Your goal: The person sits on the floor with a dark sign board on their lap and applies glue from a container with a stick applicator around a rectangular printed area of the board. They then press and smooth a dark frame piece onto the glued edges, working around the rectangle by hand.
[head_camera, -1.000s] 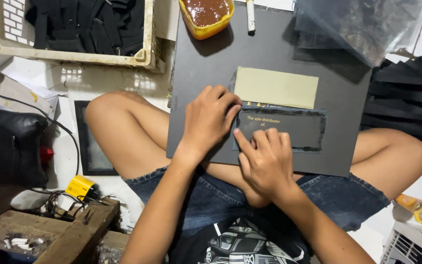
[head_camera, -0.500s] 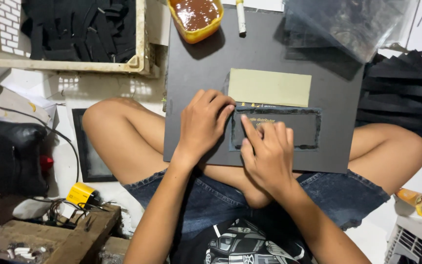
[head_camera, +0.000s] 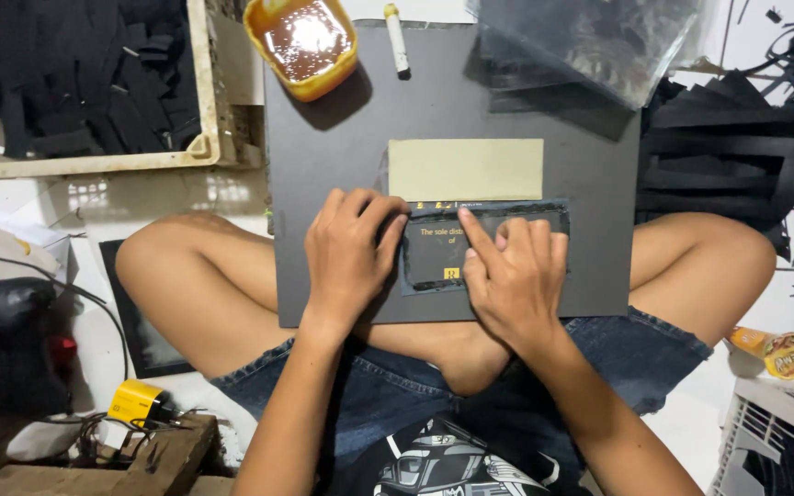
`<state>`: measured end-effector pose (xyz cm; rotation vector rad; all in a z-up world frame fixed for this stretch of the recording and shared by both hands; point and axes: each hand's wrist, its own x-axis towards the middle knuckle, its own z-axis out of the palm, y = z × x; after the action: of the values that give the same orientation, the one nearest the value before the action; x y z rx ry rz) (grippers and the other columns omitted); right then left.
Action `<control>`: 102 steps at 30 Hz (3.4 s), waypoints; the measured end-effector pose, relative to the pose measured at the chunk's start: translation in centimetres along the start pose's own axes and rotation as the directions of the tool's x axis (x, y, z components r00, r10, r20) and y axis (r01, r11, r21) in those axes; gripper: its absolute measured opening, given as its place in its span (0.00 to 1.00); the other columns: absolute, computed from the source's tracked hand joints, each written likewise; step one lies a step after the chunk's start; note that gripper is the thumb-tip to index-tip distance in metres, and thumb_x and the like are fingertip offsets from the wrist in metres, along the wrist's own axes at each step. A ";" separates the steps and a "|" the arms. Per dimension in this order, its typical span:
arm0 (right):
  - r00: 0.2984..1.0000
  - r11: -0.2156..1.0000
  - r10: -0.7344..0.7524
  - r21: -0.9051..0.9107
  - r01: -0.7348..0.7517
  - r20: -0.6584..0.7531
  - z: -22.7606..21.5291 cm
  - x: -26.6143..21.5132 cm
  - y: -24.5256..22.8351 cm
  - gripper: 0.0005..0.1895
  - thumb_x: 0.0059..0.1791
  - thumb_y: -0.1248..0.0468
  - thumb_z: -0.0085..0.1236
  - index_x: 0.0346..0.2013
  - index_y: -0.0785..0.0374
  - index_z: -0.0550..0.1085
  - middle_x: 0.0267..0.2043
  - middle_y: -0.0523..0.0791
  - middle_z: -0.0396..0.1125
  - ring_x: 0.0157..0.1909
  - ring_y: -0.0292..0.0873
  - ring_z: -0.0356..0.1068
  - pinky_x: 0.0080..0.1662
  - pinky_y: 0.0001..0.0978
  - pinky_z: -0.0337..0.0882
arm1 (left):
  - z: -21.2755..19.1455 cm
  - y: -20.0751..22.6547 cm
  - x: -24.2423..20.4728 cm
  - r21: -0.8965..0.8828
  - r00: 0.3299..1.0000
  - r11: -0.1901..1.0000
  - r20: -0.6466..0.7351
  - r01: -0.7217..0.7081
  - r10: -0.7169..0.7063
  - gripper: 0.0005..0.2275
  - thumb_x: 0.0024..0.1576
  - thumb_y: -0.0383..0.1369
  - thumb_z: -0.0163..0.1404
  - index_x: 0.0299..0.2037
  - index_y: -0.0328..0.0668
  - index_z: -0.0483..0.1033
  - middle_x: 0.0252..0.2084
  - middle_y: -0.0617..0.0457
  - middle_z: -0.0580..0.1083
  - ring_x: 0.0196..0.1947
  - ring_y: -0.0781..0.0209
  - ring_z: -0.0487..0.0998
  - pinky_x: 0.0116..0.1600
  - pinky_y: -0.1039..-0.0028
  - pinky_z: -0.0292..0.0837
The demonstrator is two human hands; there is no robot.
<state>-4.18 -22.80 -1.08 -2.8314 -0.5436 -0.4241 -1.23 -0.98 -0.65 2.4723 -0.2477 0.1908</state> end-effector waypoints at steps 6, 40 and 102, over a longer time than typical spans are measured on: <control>0.997 0.994 0.076 -0.075 -0.075 0.010 -0.8 -1.6 3.6 0.19 0.50 0.57 0.54 0.54 0.43 0.82 0.33 0.42 0.57 0.40 0.49 0.60 0.43 0.44 0.57 | -0.1 0.4 0.0 0.017 1.000 1.000 -0.008 0.007 -0.007 0.05 0.58 0.35 0.59 0.42 0.60 0.79 0.36 0.60 0.74 0.36 0.54 0.74 0.41 0.66 0.75; 0.997 0.989 0.068 0.127 -0.071 0.033 -3.0 -4.4 10.6 0.19 0.52 0.59 0.51 0.55 0.50 0.82 0.33 0.44 0.54 0.39 0.52 0.58 0.44 0.45 0.57 | 9.7 9.9 8.9 -0.163 0.905 0.970 0.359 -0.179 0.227 0.05 0.55 0.33 0.58 0.37 0.47 0.77 0.34 0.48 0.77 0.38 0.41 0.82 0.40 0.54 0.80; 0.998 0.998 -0.040 -0.048 0.038 -0.047 -4.1 -3.3 8.4 0.16 0.47 0.64 0.54 0.47 0.57 0.82 0.29 0.44 0.58 0.36 0.50 0.62 0.39 0.42 0.59 | 11.6 8.9 6.5 -0.242 0.920 0.922 0.178 -0.302 0.348 0.06 0.56 0.34 0.57 0.36 0.45 0.73 0.31 0.50 0.70 0.38 0.51 0.77 0.44 0.67 0.76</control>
<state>-4.77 -32.60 0.25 -2.8510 -0.5873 -0.5177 4.02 -15.94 -3.27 2.2251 -0.7411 0.0283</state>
